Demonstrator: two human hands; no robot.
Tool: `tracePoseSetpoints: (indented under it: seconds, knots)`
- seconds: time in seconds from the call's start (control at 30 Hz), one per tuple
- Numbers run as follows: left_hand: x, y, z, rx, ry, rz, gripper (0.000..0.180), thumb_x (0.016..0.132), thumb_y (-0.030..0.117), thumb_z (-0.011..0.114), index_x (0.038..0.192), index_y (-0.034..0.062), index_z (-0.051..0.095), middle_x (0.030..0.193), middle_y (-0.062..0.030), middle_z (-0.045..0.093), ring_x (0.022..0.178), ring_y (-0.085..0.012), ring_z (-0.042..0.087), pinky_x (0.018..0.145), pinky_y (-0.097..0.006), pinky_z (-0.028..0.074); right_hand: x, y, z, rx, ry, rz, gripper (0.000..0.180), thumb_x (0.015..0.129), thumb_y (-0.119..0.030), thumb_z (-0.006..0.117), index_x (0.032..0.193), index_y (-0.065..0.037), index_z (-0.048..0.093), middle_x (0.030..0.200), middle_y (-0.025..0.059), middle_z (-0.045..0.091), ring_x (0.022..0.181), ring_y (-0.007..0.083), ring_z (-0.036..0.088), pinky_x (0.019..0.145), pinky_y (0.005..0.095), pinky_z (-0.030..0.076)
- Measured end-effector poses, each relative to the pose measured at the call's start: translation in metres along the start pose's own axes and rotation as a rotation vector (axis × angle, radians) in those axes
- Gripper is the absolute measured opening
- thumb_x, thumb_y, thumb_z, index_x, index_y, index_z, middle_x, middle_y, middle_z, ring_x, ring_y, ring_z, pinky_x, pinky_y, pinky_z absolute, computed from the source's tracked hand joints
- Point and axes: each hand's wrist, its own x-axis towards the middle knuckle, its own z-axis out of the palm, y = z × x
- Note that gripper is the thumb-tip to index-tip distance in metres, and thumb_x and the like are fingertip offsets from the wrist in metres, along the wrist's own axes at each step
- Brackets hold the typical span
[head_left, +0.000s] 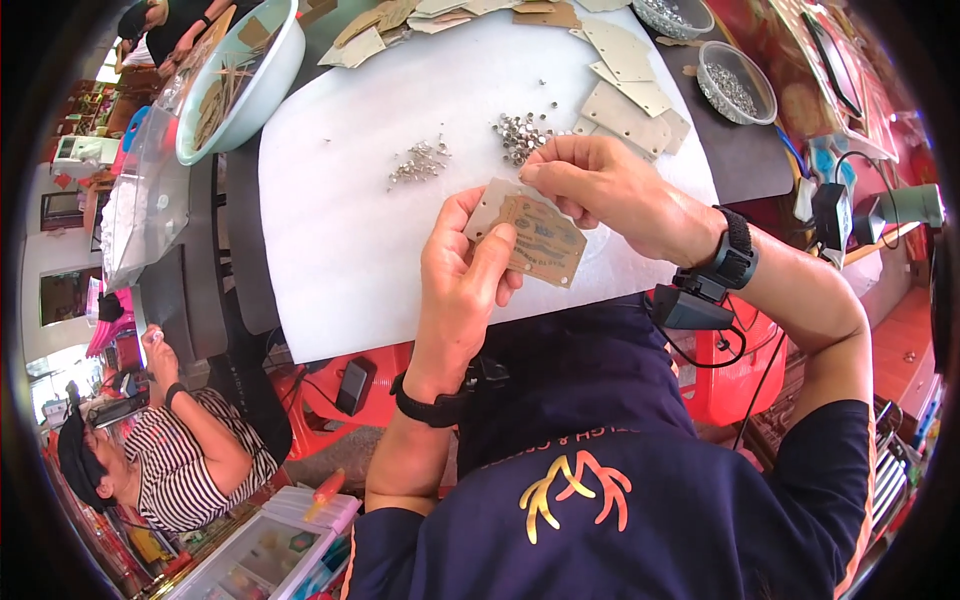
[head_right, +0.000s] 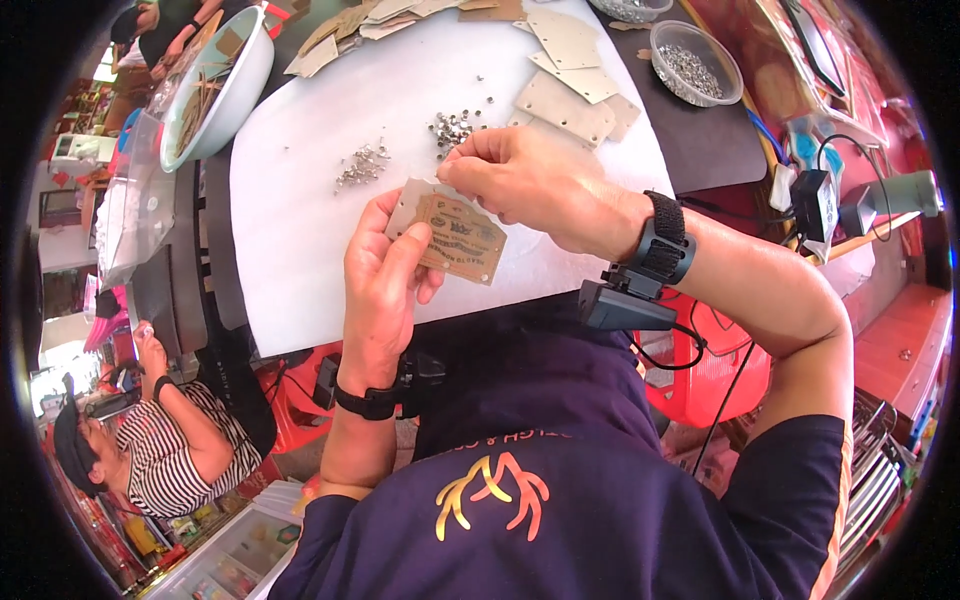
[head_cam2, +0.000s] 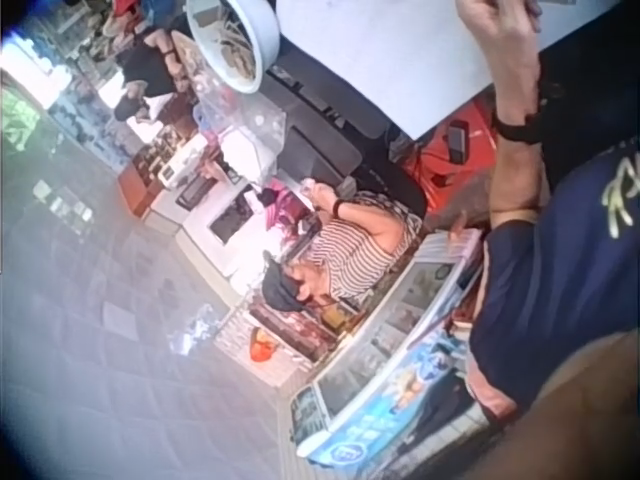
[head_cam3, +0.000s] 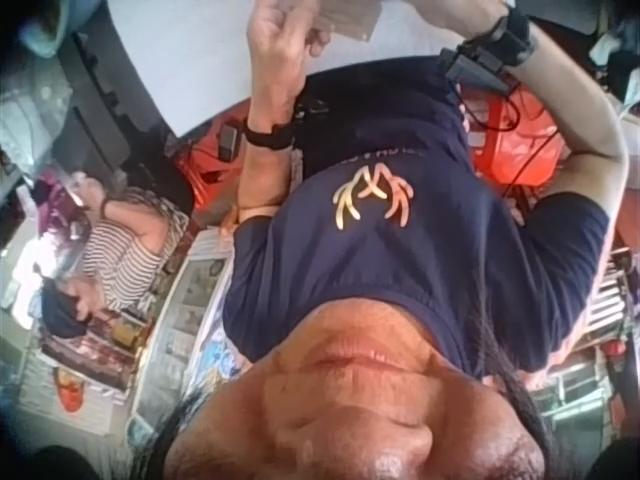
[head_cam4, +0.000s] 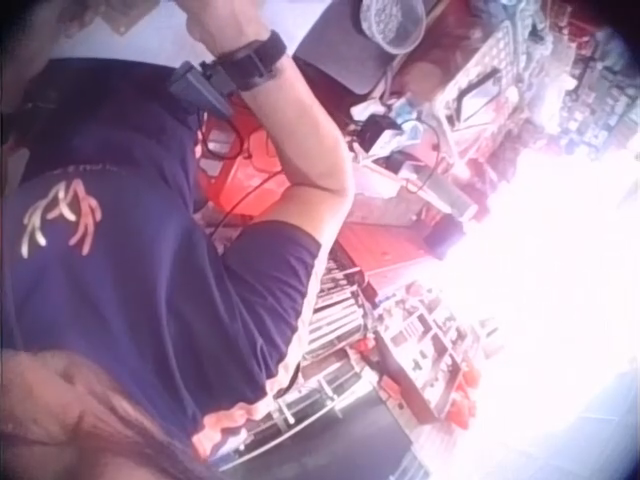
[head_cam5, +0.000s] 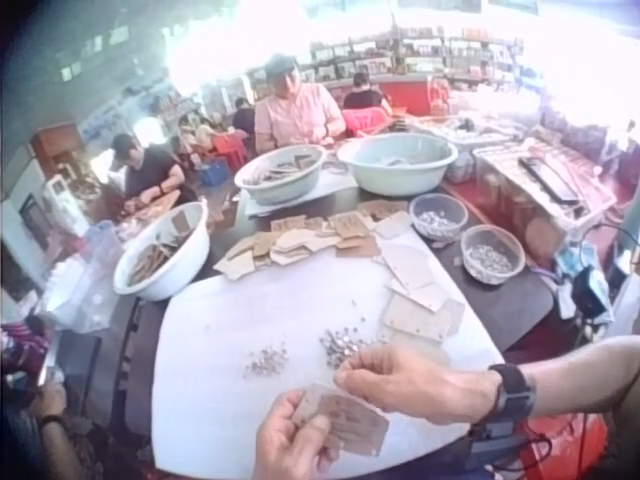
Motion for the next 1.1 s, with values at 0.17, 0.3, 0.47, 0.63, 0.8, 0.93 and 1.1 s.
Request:
tracePoseSetpoints:
  seconds: [0.17, 0.3, 0.47, 0.63, 0.8, 0.93, 1.1]
  knots:
    - [-0.006, 0.009, -0.005, 0.020, -0.028, 0.023, 0.032, 0.094, 0.010, 0.054, 0.124, 0.0006, 0.048, 0.090, -0.0038, 0.062, 0.060, -0.0044, 0.048, 0.050, -0.018, 0.034, -0.003, -0.025, -0.010, -0.063, -0.143, 0.032, 0.021, 0.091, -0.024, 0.062, 0.096, -0.004, 0.066, 0.073, -0.0043, 0.055, 0.059, 0.0033, 0.042, 0.052, 0.0207, 0.033]
    - [-0.008, 0.012, -0.013, 0.073, -0.128, 0.046, 0.030, 0.093, 0.007, 0.054, 0.122, 0.0019, 0.049, 0.091, -0.0005, 0.059, 0.072, -0.0028, 0.050, 0.060, -0.019, 0.041, 0.000, -0.028, -0.018, -0.055, -0.308, 0.059, 0.017, 0.088, -0.020, 0.063, 0.093, -0.004, 0.066, 0.072, -0.0032, 0.058, 0.055, 0.0031, 0.044, 0.050, 0.0208, 0.032]
    - [-0.012, 0.016, -0.009, 0.140, -0.160, 0.076, 0.028, 0.093, 0.007, 0.054, 0.120, 0.0015, 0.049, 0.096, -0.0017, 0.059, 0.079, -0.0036, 0.052, 0.071, -0.022, 0.045, 0.005, -0.024, -0.025, -0.047, -0.438, 0.062, 0.015, 0.088, -0.019, 0.063, 0.092, -0.004, 0.066, 0.070, -0.0034, 0.058, 0.055, 0.0031, 0.046, 0.050, 0.0204, 0.034]
    - [-0.014, 0.023, -0.007, 0.197, -0.193, 0.029, 0.026, 0.093, 0.006, 0.053, 0.118, 0.0010, 0.048, 0.096, -0.0027, 0.059, 0.080, -0.0034, 0.053, 0.072, -0.022, 0.046, 0.005, -0.022, -0.029, -0.036, -0.495, 0.045, 0.015, 0.087, -0.018, 0.062, 0.091, -0.004, 0.066, 0.069, -0.0028, 0.058, 0.054, 0.0035, 0.047, 0.050, 0.0208, 0.037]
    - [-0.014, 0.022, -0.005, 0.247, -0.185, 0.039, 0.025, 0.092, 0.005, 0.053, 0.117, 0.0010, 0.048, 0.093, -0.0030, 0.059, 0.077, -0.0034, 0.053, 0.067, -0.021, 0.046, 0.005, -0.019, -0.029, -0.037, -0.470, 0.060, 0.016, 0.087, -0.018, 0.063, 0.090, -0.002, 0.065, 0.069, -0.0010, 0.059, 0.054, 0.0038, 0.049, 0.050, 0.0215, 0.038]
    - [-0.015, 0.023, -0.004, 0.272, -0.187, 0.044, 0.025, 0.092, 0.005, 0.053, 0.116, 0.0006, 0.048, 0.093, -0.0033, 0.059, 0.076, -0.0039, 0.053, 0.066, -0.022, 0.046, 0.003, -0.021, -0.029, -0.036, -0.484, 0.065, 0.015, 0.087, -0.017, 0.063, 0.090, -0.002, 0.065, 0.070, -0.0001, 0.060, 0.054, 0.0041, 0.050, 0.050, 0.0215, 0.040]
    - [-0.015, 0.024, -0.002, 0.244, -0.173, 0.025, 0.024, 0.090, 0.004, 0.053, 0.114, 0.0003, 0.049, 0.093, -0.0040, 0.060, 0.077, -0.0049, 0.054, 0.067, -0.023, 0.047, 0.002, -0.024, -0.032, -0.114, -0.495, -0.032, 0.014, 0.088, -0.015, 0.062, 0.089, -0.002, 0.065, 0.070, 0.0004, 0.061, 0.054, 0.0049, 0.052, 0.049, 0.0216, 0.042]
